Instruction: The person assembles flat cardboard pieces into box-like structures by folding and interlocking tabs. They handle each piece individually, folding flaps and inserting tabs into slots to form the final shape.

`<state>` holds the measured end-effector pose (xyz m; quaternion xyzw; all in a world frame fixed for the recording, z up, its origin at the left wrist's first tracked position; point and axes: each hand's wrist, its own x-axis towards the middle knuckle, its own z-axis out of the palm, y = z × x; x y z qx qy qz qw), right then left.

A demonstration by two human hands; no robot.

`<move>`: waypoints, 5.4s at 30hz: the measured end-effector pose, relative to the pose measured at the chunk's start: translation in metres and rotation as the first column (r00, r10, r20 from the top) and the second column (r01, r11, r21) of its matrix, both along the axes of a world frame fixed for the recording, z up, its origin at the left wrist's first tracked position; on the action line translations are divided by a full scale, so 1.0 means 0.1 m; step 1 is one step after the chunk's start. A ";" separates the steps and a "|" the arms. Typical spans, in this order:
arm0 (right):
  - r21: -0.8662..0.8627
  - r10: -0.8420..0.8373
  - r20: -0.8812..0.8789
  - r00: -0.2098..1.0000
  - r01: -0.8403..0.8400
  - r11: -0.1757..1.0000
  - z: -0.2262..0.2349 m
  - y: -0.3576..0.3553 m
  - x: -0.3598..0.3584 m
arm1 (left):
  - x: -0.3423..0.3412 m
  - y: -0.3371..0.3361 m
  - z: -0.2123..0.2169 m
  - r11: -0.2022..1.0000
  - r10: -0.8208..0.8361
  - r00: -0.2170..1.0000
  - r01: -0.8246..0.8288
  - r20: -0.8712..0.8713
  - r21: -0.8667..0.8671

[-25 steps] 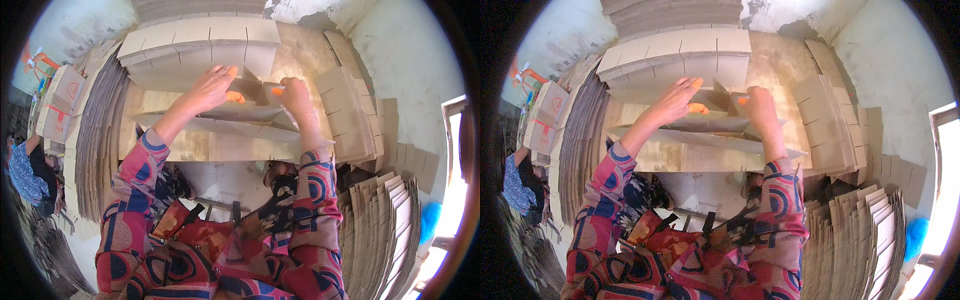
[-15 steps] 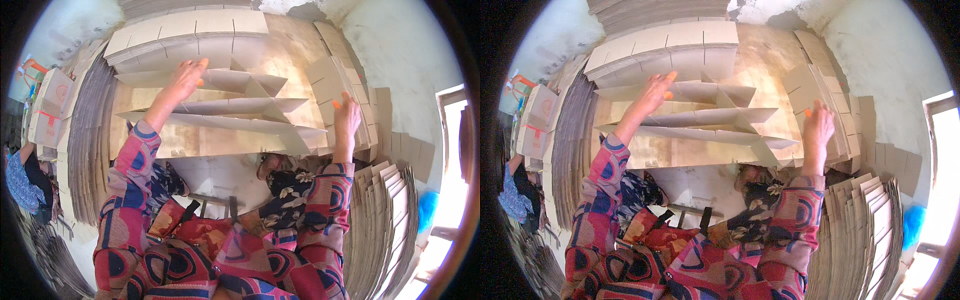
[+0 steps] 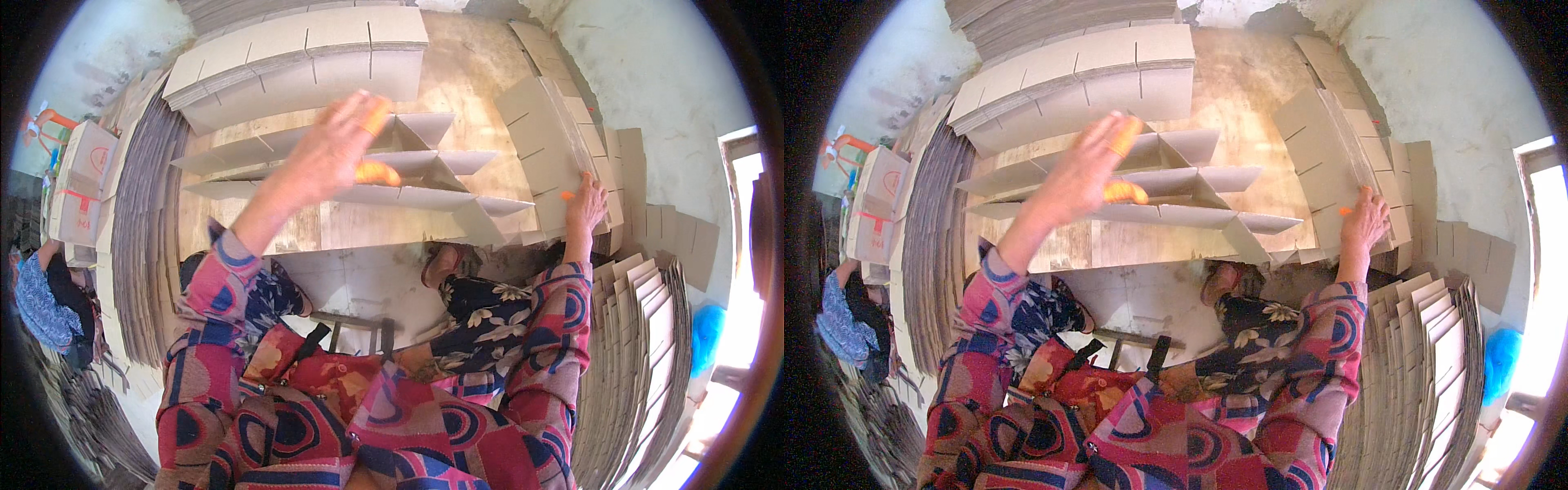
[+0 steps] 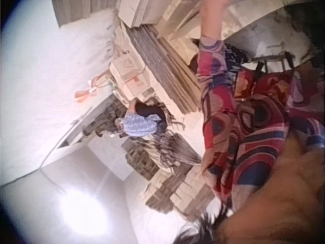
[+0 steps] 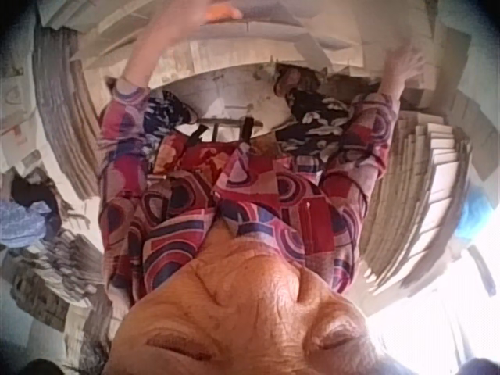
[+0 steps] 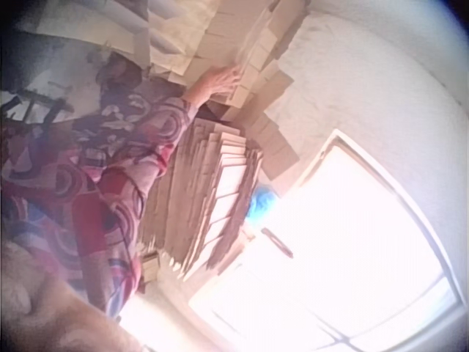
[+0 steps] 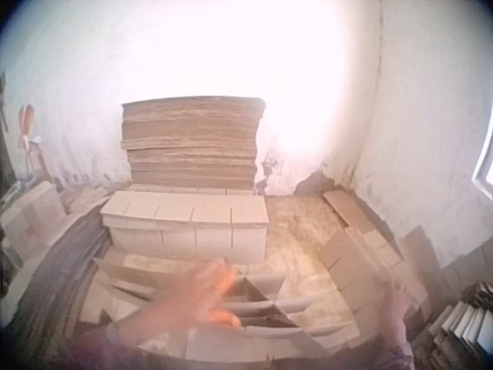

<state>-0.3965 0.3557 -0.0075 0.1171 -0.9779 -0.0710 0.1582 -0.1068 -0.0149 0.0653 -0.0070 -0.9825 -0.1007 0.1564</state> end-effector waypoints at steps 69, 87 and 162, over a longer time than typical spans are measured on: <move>-0.753 0.876 0.035 0.481 -0.564 0.340 0.81 -1.39 1.93 | 0.63 -0.34 -0.67 0.940 0.317 0.935 -0.287 -0.159 0.183; -0.708 0.924 0.207 0.322 -0.603 0.369 0.88 -1.48 1.91 | 0.64 -0.35 -0.64 0.906 0.380 0.923 -0.361 -0.052 0.220; -0.824 0.884 -0.029 0.467 -0.512 0.244 1.32 -1.65 2.14 | 1.35 -0.04 -0.82 0.954 0.228 0.947 -0.171 -0.225 0.247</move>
